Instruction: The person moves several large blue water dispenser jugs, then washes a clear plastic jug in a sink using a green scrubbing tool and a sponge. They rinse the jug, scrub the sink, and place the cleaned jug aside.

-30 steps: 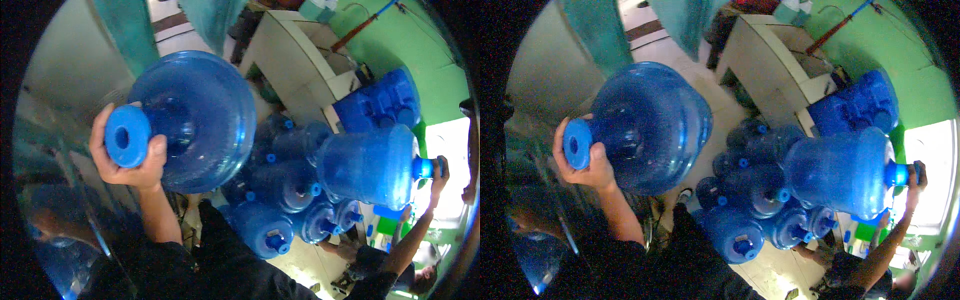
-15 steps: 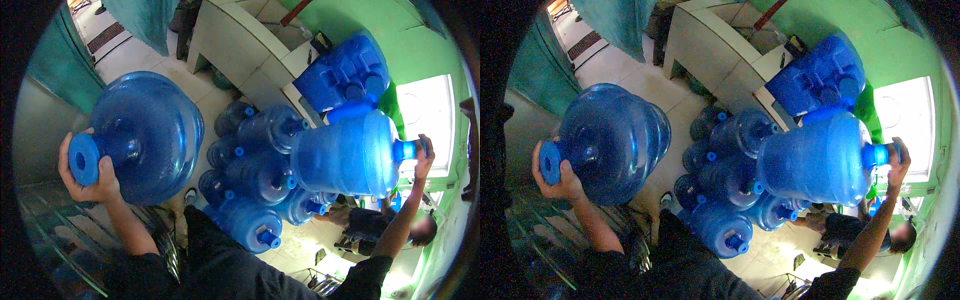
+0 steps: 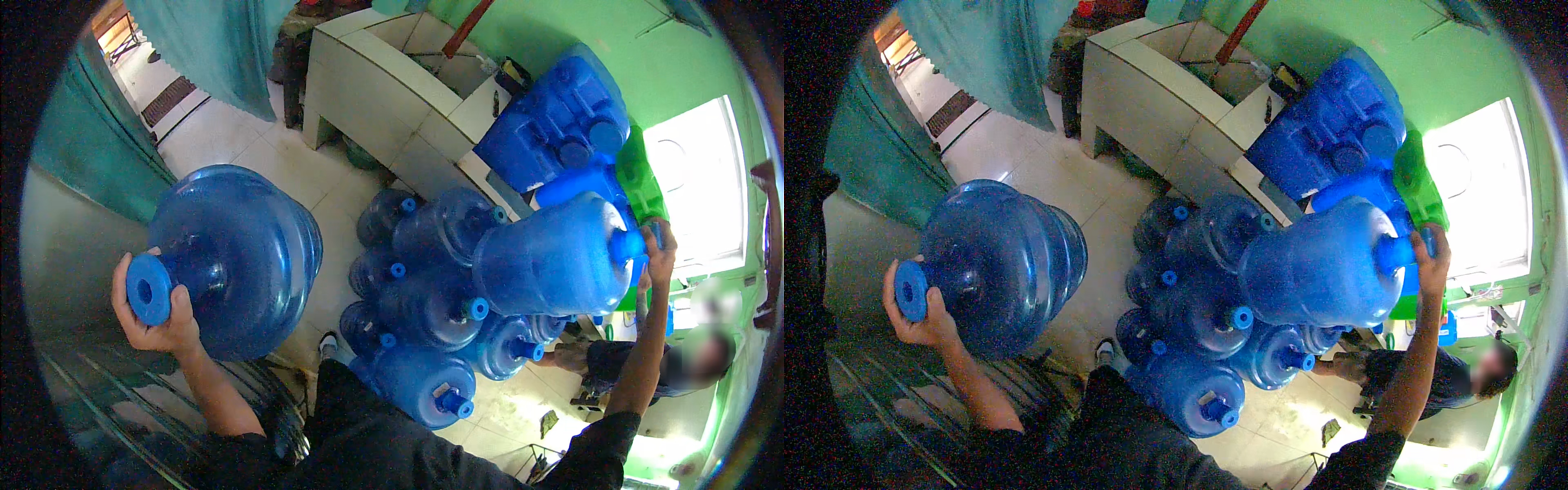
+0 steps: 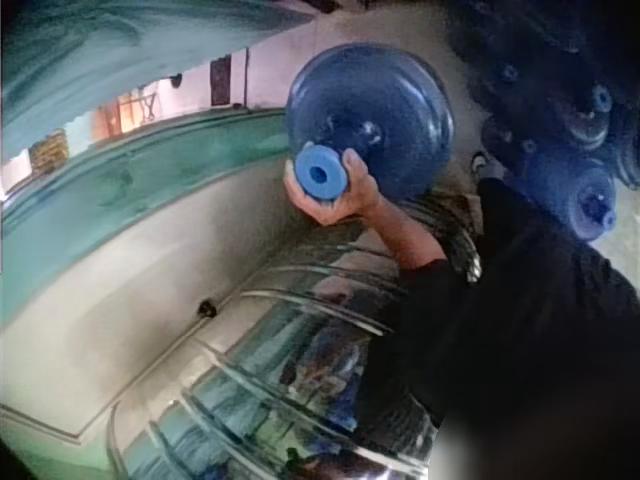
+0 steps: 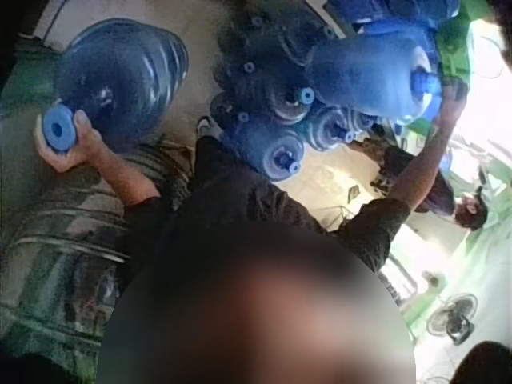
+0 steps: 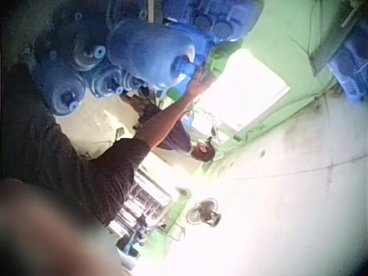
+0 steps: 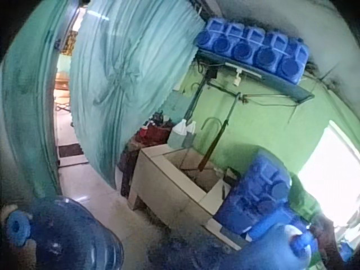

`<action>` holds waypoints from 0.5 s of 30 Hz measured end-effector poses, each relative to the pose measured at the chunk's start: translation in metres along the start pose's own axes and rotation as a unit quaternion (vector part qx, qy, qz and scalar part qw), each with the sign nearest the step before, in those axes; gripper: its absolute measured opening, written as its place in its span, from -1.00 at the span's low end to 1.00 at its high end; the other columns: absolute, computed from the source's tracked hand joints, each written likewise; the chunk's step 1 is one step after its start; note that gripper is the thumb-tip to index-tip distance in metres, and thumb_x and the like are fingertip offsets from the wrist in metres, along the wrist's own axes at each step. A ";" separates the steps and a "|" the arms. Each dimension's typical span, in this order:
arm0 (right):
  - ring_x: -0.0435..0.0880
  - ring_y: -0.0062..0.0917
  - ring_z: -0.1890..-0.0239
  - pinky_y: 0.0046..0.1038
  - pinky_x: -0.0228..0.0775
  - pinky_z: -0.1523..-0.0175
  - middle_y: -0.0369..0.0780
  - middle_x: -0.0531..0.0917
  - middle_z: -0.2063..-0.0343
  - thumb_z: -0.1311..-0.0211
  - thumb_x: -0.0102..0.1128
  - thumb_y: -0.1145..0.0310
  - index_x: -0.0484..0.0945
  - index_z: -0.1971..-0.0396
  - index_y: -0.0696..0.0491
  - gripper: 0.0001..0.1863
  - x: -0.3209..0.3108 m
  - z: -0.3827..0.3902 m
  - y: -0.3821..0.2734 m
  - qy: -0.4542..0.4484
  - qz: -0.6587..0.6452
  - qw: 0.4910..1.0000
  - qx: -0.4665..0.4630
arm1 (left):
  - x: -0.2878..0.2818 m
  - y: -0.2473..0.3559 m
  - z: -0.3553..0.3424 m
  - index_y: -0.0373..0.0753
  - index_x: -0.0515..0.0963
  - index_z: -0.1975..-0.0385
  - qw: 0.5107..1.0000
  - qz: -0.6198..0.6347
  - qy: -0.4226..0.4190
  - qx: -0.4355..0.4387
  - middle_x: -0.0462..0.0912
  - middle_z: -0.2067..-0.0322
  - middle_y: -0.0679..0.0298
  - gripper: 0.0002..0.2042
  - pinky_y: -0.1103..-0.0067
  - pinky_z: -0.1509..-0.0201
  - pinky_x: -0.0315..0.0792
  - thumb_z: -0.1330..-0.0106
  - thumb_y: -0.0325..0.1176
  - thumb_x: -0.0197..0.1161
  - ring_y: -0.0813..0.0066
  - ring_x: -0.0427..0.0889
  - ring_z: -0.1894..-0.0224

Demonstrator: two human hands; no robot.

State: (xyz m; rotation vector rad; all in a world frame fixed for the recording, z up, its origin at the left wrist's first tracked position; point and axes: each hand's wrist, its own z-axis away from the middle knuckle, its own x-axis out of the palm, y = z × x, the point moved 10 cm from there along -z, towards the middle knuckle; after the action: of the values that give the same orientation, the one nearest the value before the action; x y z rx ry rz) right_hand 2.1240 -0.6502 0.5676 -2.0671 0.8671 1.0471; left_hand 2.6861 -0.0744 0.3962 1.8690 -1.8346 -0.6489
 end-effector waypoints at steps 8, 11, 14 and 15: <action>0.55 -0.59 0.24 -0.50 0.41 0.09 -0.24 0.62 0.30 -0.22 0.34 0.22 0.55 0.05 0.19 -0.59 0.024 0.005 -0.027 -0.042 -0.006 0.999 -0.009 | 0.030 -0.006 0.002 -0.49 0.41 -0.12 0.999 -0.011 -0.036 -0.002 0.55 -0.01 0.00 -0.31 0.32 -0.09 0.51 -0.02 -0.26 0.53 0.14 0.66 0.07; 0.60 -0.44 0.15 -0.42 0.42 0.00 -0.15 0.63 0.19 -0.22 0.31 0.21 0.53 -0.01 0.17 -0.55 0.021 0.010 -0.035 -0.070 0.033 0.997 0.016 | 0.049 -0.004 0.005 -0.46 0.45 -0.10 0.998 -0.041 -0.047 -0.002 0.55 -0.02 0.04 -0.33 0.36 -0.09 0.52 0.04 -0.35 0.55 0.20 0.64 0.06; 0.61 -0.26 0.04 -0.34 0.41 -0.08 -0.05 0.60 0.09 -0.21 0.30 0.25 0.50 -0.06 0.16 -0.53 0.020 0.022 -0.053 -0.066 0.090 0.994 -0.017 | 0.074 0.002 0.007 -0.41 0.48 -0.09 0.997 -0.053 -0.060 -0.007 0.56 -0.02 0.09 -0.34 0.39 -0.10 0.52 0.10 -0.45 0.57 0.27 0.61 0.02; 0.61 -0.24 0.03 -0.33 0.41 -0.09 -0.04 0.60 0.09 -0.21 0.30 0.25 0.50 -0.07 0.16 -0.53 0.018 0.027 -0.061 -0.054 0.091 0.994 -0.036 | 0.083 0.005 0.008 -0.40 0.48 -0.09 0.997 -0.045 -0.061 -0.018 0.57 -0.02 0.10 -0.34 0.40 -0.10 0.51 0.11 -0.46 0.57 0.28 0.60 0.01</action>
State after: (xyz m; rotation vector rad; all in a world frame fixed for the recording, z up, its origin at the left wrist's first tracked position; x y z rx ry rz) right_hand 2.1691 -0.5995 0.5548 -1.9976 0.9893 1.2939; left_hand 2.6781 -0.1576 0.3911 1.9349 -1.8095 -0.8398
